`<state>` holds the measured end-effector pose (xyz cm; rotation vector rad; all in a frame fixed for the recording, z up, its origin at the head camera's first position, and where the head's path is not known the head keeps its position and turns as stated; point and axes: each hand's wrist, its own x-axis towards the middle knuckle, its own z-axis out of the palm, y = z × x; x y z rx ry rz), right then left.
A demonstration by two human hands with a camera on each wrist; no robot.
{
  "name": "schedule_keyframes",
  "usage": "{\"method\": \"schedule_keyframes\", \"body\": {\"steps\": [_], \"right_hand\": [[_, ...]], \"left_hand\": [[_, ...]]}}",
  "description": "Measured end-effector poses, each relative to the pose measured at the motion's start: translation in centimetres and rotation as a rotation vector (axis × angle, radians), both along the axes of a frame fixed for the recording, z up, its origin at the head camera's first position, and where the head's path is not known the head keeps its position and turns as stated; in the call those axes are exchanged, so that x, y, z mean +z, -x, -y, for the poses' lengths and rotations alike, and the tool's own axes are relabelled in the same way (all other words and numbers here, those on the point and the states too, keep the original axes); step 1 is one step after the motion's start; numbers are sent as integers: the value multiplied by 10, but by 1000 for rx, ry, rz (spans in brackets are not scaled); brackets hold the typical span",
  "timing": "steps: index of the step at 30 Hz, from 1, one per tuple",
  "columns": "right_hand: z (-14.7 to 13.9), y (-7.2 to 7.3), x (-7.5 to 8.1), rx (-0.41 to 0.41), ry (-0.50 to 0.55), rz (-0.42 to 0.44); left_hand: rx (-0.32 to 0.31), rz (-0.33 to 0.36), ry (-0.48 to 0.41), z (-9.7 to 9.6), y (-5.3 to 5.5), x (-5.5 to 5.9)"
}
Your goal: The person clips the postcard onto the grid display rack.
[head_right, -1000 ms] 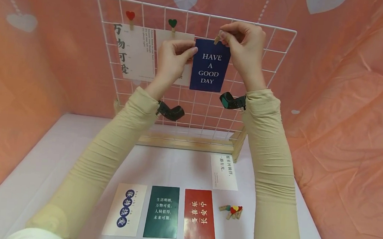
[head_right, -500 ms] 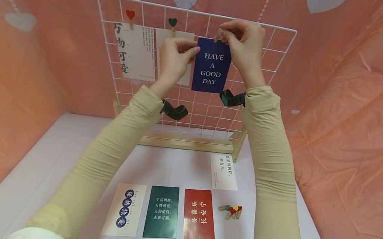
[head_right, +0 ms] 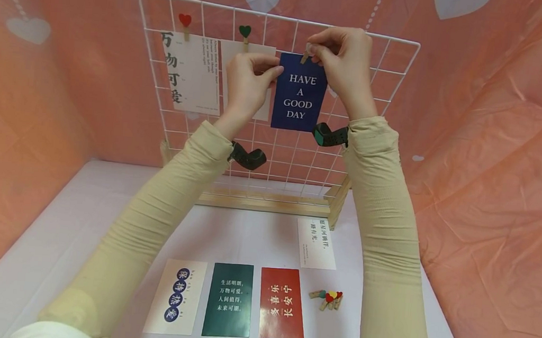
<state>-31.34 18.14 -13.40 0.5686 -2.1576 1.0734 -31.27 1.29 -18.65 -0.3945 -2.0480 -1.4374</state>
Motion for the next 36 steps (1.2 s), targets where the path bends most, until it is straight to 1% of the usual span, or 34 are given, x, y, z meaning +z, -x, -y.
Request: {"method": "schedule_keyframes", "body": {"steps": [2,7,13,18,23,27,32,34,36], "right_hand": [[0,0,0,5,4,10],[-1,1,0,38,62,44],[-3,3,-3,66,119,75],[-2,4,-6,78,164,65],[5,-4,-11,65,190,-1],[11,-12,-14,70,220,-71],[14,-13,-21,86,251,-159],[14,-12,-24,99,238,-219],[13,-12,-26,120,258,-267]], "left_hand": [[-4,-1,-9,0,0,0],[-27,-21,-34,1,0,-1],[-97,-19,-108,3,1,-5],[-162,-13,-188,4,5,-10],[-210,17,-257,6,9,-11],[-236,44,-291,6,9,-11],[-269,68,-335,7,9,-9],[-281,78,-353,7,10,-9],[-295,94,-372,7,11,-10]]}}
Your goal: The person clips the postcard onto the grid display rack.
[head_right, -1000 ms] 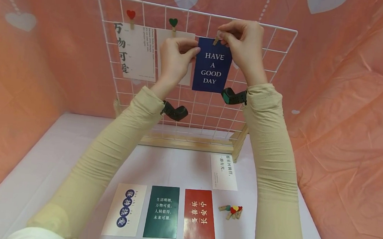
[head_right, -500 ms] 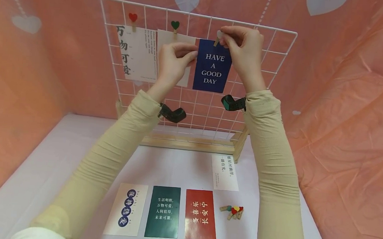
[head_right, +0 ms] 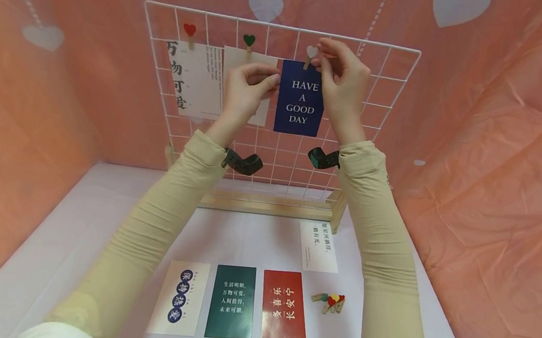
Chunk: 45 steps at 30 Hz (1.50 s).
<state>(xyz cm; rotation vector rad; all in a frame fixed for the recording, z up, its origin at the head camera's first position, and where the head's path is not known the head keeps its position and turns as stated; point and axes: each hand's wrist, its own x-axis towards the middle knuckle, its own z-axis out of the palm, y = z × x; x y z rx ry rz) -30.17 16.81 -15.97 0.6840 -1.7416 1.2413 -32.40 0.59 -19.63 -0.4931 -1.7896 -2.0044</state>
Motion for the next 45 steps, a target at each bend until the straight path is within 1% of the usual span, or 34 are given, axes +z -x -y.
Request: {"method": "schedule_keyframes", "body": {"steps": [3,6,9,13,15,19,21,25,28,31,36,42,45], "right_hand": [[-2,-4,-2,10,33,-71],[-4,-9,-4,6,74,-75],[-7,-13,-9,-3,105,-4],[-11,-19,-19,-20,123,101],[-14,-22,-25,-30,107,117],[-16,-21,-39,-10,105,142],[-17,-21,-44,1,107,149],[-18,-22,-57,13,103,176],[-19,-24,-66,34,102,203],[-19,-25,-77,50,100,228],[-21,-24,-91,53,86,248],[-23,-27,-104,88,82,273],[-25,-31,-112,89,69,294]], "left_hand": [[-45,26,-39,0,-1,-2],[-87,53,-82,1,-2,-5],[-108,75,-103,3,-4,-9],[-118,86,-98,5,-7,-15],[-127,92,-108,6,-8,-19],[-129,118,-134,10,-7,-30],[-133,149,-154,14,-7,-36],[-142,178,-190,22,-9,-48],[-153,204,-205,27,-12,-58],[-163,221,-204,32,-15,-68],[-186,244,-161,41,-20,-85],[-188,277,-62,53,-27,-104],[-203,290,-37,61,-30,-115]]}}
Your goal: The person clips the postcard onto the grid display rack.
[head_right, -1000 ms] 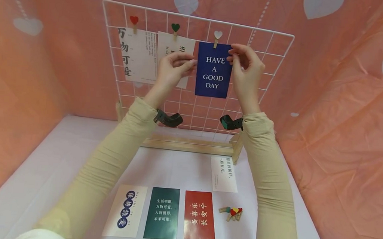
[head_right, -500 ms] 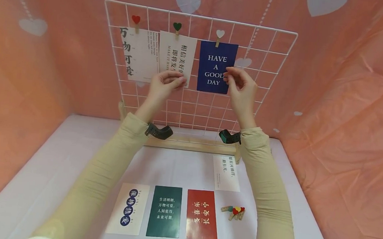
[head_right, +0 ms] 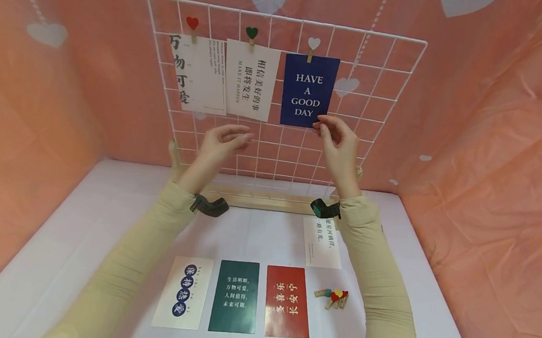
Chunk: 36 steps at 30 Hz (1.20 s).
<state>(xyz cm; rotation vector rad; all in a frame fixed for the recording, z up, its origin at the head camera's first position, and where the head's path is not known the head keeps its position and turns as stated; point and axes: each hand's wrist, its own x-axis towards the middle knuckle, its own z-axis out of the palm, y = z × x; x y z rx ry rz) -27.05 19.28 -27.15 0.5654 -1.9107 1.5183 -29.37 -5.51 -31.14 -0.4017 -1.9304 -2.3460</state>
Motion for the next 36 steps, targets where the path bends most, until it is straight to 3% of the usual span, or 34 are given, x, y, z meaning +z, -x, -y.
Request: {"method": "schedule_keyframes", "body": {"steps": [7,19,26,32,36], "right_hand": [[-6,-11,-22,47,-2,63],[-30,-26,-63,111,-17,142],[-56,-28,-105,95,-17,225],[-63,-50,-106,98,-93,278],[-82,-51,-120,100,-121,324]], "left_hand": [[-47,20,108,22,-8,-30],[-221,146,184,51,-31,-72],[-279,193,216,57,-42,-90],[-322,235,207,57,-49,-106],[-337,281,266,52,-50,-115]]}}
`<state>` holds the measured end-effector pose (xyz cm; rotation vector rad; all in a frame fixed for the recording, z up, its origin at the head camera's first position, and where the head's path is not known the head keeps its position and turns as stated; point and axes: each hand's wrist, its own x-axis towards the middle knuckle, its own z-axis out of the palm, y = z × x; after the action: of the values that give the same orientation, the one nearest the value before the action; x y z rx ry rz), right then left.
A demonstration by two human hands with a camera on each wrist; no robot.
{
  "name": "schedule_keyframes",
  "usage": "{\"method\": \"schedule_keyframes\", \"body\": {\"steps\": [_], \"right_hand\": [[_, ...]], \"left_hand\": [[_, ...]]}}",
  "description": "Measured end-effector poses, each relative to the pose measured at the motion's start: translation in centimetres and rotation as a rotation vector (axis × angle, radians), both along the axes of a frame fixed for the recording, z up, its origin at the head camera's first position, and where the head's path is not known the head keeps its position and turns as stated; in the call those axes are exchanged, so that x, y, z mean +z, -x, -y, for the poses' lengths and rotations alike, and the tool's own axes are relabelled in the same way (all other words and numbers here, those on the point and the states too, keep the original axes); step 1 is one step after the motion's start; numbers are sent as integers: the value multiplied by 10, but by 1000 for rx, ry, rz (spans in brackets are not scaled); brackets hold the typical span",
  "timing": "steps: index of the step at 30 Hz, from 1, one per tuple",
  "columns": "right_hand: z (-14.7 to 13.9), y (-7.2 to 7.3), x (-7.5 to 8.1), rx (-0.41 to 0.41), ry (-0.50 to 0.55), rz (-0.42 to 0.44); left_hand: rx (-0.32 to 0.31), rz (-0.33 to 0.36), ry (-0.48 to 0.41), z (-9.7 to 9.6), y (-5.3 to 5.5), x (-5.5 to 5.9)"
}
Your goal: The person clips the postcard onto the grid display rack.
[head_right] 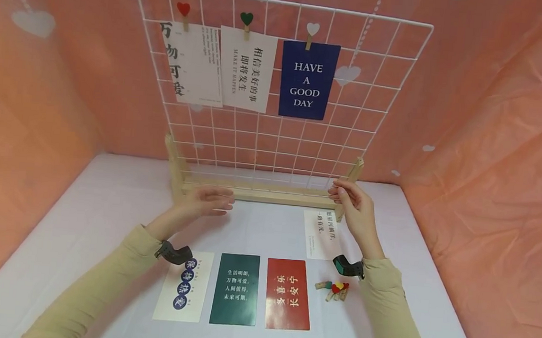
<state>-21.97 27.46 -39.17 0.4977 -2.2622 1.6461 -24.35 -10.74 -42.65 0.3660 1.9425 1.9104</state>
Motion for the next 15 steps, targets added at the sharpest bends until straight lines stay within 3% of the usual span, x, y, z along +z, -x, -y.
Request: {"method": "schedule_keyframes", "body": {"steps": [6,15], "right_hand": [[-19,-7,-16,-11,-44,60],[-38,-33,-33,-11,-161,167]], "left_hand": [[-79,15,18,-11,-1,-11],[-143,85,50,-31,0,-22]]}}
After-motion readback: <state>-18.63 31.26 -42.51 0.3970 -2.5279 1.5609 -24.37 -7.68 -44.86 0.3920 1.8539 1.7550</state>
